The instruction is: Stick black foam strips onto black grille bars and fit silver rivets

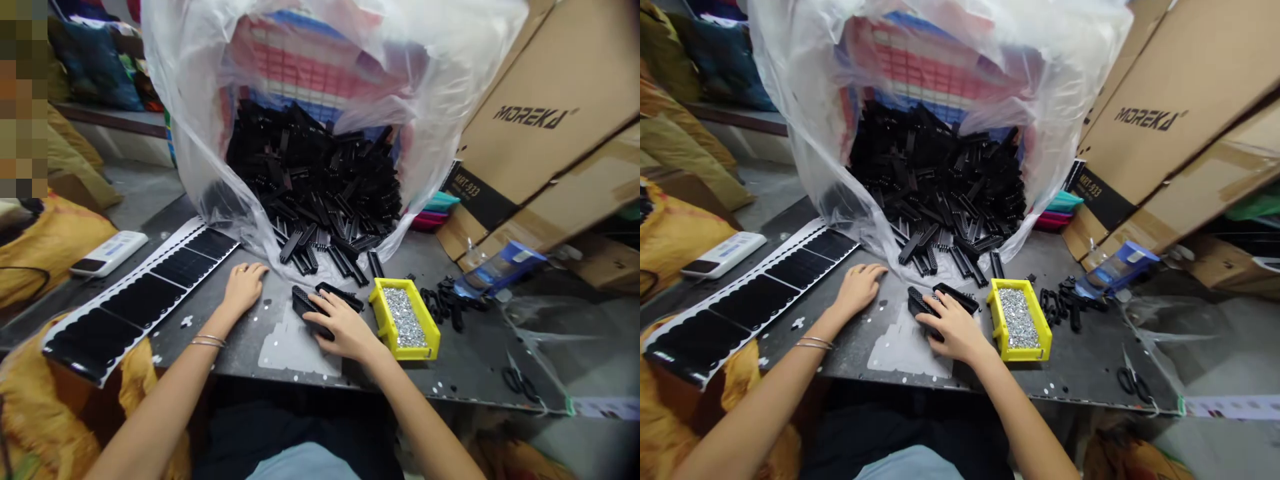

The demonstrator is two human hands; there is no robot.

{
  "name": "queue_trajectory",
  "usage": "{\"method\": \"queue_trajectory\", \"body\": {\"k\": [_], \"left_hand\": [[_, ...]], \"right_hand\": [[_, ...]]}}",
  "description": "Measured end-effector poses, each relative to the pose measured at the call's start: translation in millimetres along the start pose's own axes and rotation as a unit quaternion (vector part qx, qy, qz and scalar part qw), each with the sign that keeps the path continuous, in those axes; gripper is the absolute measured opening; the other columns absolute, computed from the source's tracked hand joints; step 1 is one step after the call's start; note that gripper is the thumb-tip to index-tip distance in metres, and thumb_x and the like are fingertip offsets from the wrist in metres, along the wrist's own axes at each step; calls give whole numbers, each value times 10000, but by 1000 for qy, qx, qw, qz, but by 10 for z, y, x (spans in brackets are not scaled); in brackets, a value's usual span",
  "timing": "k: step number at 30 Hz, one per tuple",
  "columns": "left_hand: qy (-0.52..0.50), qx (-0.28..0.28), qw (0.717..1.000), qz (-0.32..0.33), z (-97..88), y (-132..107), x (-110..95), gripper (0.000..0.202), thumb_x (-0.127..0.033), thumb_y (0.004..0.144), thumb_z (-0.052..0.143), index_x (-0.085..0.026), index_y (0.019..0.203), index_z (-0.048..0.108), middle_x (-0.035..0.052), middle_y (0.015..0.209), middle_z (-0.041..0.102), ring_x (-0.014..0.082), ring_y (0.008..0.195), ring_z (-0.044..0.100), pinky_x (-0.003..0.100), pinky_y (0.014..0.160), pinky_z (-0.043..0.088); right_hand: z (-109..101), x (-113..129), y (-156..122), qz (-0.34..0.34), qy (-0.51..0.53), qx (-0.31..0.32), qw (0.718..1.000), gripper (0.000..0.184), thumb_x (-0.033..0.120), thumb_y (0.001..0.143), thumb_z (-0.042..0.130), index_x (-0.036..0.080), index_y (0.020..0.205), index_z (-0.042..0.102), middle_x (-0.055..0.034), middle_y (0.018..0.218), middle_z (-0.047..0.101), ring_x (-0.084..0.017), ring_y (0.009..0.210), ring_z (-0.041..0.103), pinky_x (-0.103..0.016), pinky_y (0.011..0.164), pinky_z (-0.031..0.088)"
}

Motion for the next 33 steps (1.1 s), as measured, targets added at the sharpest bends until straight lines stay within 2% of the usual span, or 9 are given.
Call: {"method": "queue_trajectory", "body": {"k": [2, 4, 7, 10, 13, 17, 20, 24, 33], "left_hand": [[-6, 0, 1000, -9, -120, -238, 103, 449, -142, 905, 450, -186, 1290, 676, 154, 1440, 633, 375, 1413, 487, 642, 1212, 273], [-24, 19, 999, 8, -140, -477, 37, 470, -284, 948, 520, -219, 1406, 603, 124, 1532, 564, 345, 1449, 463, 579, 1231, 302], [-103, 85, 988, 72, 22, -770, -280, 936, -526, 804, 779, -267, 1602, 363, 104, 1615, 475, 303, 1464, 473, 436, 1199, 407], [-222, 107, 965, 87, 200, -859, -555, 1161, -533, 712, 887, -232, 1639, 257, 172, 1619, 434, 346, 1488, 428, 510, 1228, 354], [-253, 105, 959, 74, 277, -806, -650, 971, -487, 747, 881, -223, 1552, 408, 153, 1470, 559, 331, 1374, 519, 511, 1164, 417], [-273, 116, 953, 67, 236, -852, -634, 487, -426, 780, 867, -229, 1183, 677, 83, 1224, 674, 299, 1204, 598, 475, 1078, 464], [-280, 97, 954, 42, 174, -991, -602, 417, -397, 814, 844, -239, 1166, 684, 74, 1214, 685, 289, 1193, 615, 486, 1102, 435], [-276, 66, 958, 31, 133, -1125, -605, 430, -372, 842, 823, -243, 1220, 663, 76, 1241, 701, 281, 1210, 630, 486, 1143, 406], [-158, 20, 983, 87, 115, -1293, -562, 412, -365, 948, 707, -265, 1336, 610, 66, 1253, 709, 250, 1173, 660, 523, 1199, 349]], "right_hand": [[43, 149, -88, -56, -1, 15, 998, 596, 330, 913, 719, 316, 1484, 547, -46, 1678, 394, -320, 1581, 299, -519, 1280, 291], [75, 241, -144, -71, -14, 22, 997, 736, 395, 895, 771, 333, 1556, 453, -44, 1679, 396, -328, 1583, 298, -564, 1290, 262], [66, 300, -281, -37, -32, 8, 999, 836, 427, 877, 799, 340, 1595, 380, -51, 1677, 397, -340, 1586, 290, -635, 1273, 252], [-16, 289, -565, 28, -28, -46, 998, 708, 414, 966, 692, 320, 1594, 381, -81, 1669, 406, -328, 1566, 339, -612, 1220, 341], [-91, 193, -938, 130, -12, -123, 984, 581, 372, 1014, 616, 327, 1563, 434, -107, 1581, 522, -319, 1455, 500, -536, 1110, 455], [-49, 67, -1252, 198, 24, -151, 968, 507, 323, 1026, 590, 359, 1521, 487, -86, 1385, 661, -291, 1251, 632, -477, 1003, 502], [-14, -1, -1214, 193, 41, -145, 969, 507, 242, 1043, 540, 368, 1531, 475, -59, 1307, 708, -269, 1177, 651, -443, 946, 506], [-23, -83, -912, 161, 51, -144, 975, 493, 196, 1045, 526, 334, 1518, 490, -52, 1310, 723, -256, 1134, 654, -426, 903, 504], [-18, -218, -454, 126, 171, -126, 969, 388, 232, 1056, 494, 305, 1426, 584, -65, 1221, 748, -251, 1057, 663, -468, 948, 556]]}}
Point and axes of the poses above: each hand's wrist, its own y-axis towards the middle knuckle, its own z-axis out of the palm, x = y × z, the point moved 5 cm from there along y, towards the middle knuckle
